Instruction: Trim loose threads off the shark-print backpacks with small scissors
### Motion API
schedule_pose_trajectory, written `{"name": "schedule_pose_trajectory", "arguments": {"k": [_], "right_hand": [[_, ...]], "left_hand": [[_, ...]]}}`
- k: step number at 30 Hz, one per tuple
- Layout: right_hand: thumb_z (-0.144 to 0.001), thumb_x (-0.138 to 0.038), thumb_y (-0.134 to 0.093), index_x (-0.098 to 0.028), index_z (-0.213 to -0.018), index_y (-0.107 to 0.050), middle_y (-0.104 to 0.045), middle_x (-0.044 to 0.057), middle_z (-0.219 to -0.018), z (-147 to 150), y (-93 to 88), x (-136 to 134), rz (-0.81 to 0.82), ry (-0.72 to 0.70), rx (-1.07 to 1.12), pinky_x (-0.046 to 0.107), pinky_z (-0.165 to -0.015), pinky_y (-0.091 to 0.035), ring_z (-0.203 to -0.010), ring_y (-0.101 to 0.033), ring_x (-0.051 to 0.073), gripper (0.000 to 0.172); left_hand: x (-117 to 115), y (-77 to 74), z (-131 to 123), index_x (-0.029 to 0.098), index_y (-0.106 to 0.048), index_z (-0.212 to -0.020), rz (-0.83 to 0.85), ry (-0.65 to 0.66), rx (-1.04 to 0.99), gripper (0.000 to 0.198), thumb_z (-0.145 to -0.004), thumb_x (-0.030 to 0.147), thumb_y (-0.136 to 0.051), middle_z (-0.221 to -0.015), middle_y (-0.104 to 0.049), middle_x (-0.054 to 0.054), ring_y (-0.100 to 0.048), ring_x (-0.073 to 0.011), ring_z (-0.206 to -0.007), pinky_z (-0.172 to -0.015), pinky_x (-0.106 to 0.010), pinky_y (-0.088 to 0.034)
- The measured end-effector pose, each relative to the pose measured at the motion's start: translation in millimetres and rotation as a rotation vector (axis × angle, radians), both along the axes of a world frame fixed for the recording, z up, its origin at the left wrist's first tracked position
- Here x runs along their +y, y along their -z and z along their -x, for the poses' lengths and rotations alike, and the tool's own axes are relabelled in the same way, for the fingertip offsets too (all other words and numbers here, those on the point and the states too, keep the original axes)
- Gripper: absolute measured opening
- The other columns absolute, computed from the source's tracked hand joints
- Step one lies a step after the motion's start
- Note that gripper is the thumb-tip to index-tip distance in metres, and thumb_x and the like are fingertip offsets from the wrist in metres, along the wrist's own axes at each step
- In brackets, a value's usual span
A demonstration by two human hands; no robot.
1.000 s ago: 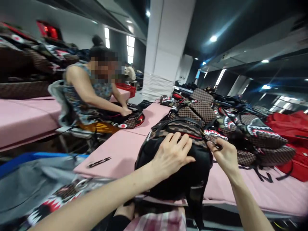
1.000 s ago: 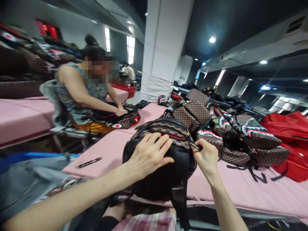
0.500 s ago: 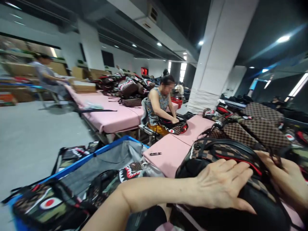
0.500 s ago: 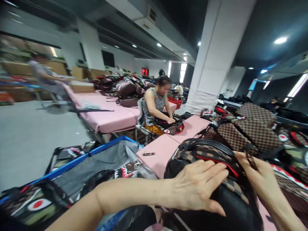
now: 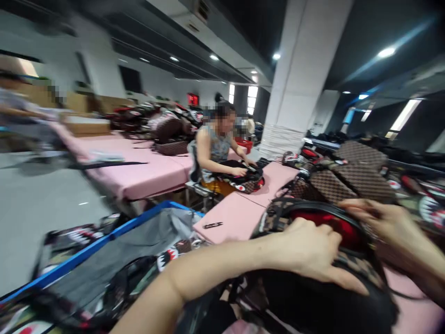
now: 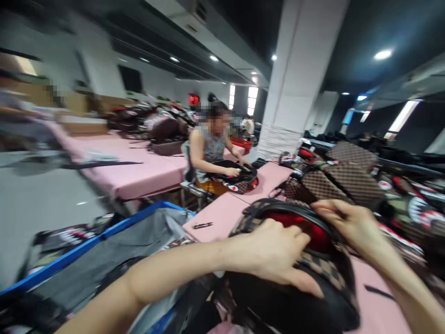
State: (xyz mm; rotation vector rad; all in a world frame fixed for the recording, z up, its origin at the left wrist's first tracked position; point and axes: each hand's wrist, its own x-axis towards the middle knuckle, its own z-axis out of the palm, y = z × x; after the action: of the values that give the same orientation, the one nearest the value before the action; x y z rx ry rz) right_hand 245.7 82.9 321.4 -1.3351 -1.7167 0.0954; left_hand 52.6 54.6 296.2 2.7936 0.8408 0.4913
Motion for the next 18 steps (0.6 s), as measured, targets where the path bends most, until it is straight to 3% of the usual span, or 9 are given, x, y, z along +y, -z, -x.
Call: {"name": "schedule_pose_trajectory", "arguments": {"k": [2, 5, 7, 10, 14, 18], "right_hand": [[-0.068, -0.047, -0.061, -0.018, -0.085, -0.072, -0.07, 0.008, -0.081, 11, -8.6, -7, 0.418, -0.304, 0.008, 0.032, -0.064, -0.051, -0.073, -0.065, 0.023, 0.035], [-0.067, -0.037, -0.063, -0.017, -0.082, -0.071, -0.069, 0.003, -0.079, 30, -6.5, -10, 0.571, -0.486, -0.019, 0.027, -0.06, -0.048, -0.071, -0.062, 0.02, 0.027], [-0.068, -0.035, -0.061, -0.015, -0.073, -0.07, -0.067, 0.001, -0.072, 38, 0.7, -7, 0.495, -0.454, -0.05, 0.024, -0.057, -0.044, -0.065, -0.058, 0.016, 0.022], [-0.074, -0.04, -0.054, -0.014, -0.062, -0.066, -0.06, 0.0, -0.059, 44, 12.2, 1, 0.384, -0.276, -0.095, 0.022, -0.05, -0.036, -0.056, -0.05, 0.013, 0.031], [-0.075, -0.048, -0.051, -0.014, -0.055, -0.06, -0.048, -0.003, -0.05, 45, 20.5, 7, 0.393, -0.214, -0.187, 0.021, -0.046, -0.028, -0.05, -0.039, 0.01, 0.04], [-0.074, -0.052, -0.051, -0.015, -0.056, -0.055, -0.039, -0.004, -0.049, 44, 21.5, 4, 0.481, -0.208, -0.134, 0.021, -0.043, -0.023, -0.047, -0.031, 0.008, 0.041]], "left_hand": [[-6, 2.1, 5, 0.011, -0.057, -0.106, -0.027, 0.0, 0.011, 0.078, -0.07, 0.077, -0.037, -0.102, -0.062, -0.017, -0.06, -0.0333, -0.09, -0.077, -0.045, -0.044], [-12, 4.6, 14, 0.013, -0.059, -0.104, -0.054, 0.039, 0.029, 0.074, -0.07, 0.076, -0.04, -0.097, -0.063, -0.015, -0.06, -0.0316, -0.088, -0.078, -0.043, -0.044], [-20, 8.9, 18, 0.013, -0.058, -0.105, -0.097, 0.031, 0.024, 0.072, -0.07, 0.074, -0.042, -0.096, -0.063, -0.014, -0.061, -0.0309, -0.086, -0.075, -0.042, -0.045], [-37, 22.0, 20, 0.011, -0.058, -0.099, -0.204, 0.015, 0.008, 0.068, -0.071, 0.071, -0.045, -0.089, -0.063, -0.012, -0.061, -0.0286, -0.077, -0.065, -0.038, -0.046], [-53, 36.4, 24, 0.013, -0.058, -0.082, -0.247, 0.029, -0.009, 0.058, -0.071, 0.069, -0.047, -0.075, -0.061, -0.007, -0.059, -0.0241, -0.069, -0.06, -0.033, -0.044], [-53, 22.2, 30, 0.015, -0.06, -0.079, -0.097, 0.075, 0.075, 0.052, -0.07, 0.066, -0.053, -0.075, -0.063, -0.007, -0.06, -0.0234, -0.07, -0.063, -0.031, -0.043]]}}
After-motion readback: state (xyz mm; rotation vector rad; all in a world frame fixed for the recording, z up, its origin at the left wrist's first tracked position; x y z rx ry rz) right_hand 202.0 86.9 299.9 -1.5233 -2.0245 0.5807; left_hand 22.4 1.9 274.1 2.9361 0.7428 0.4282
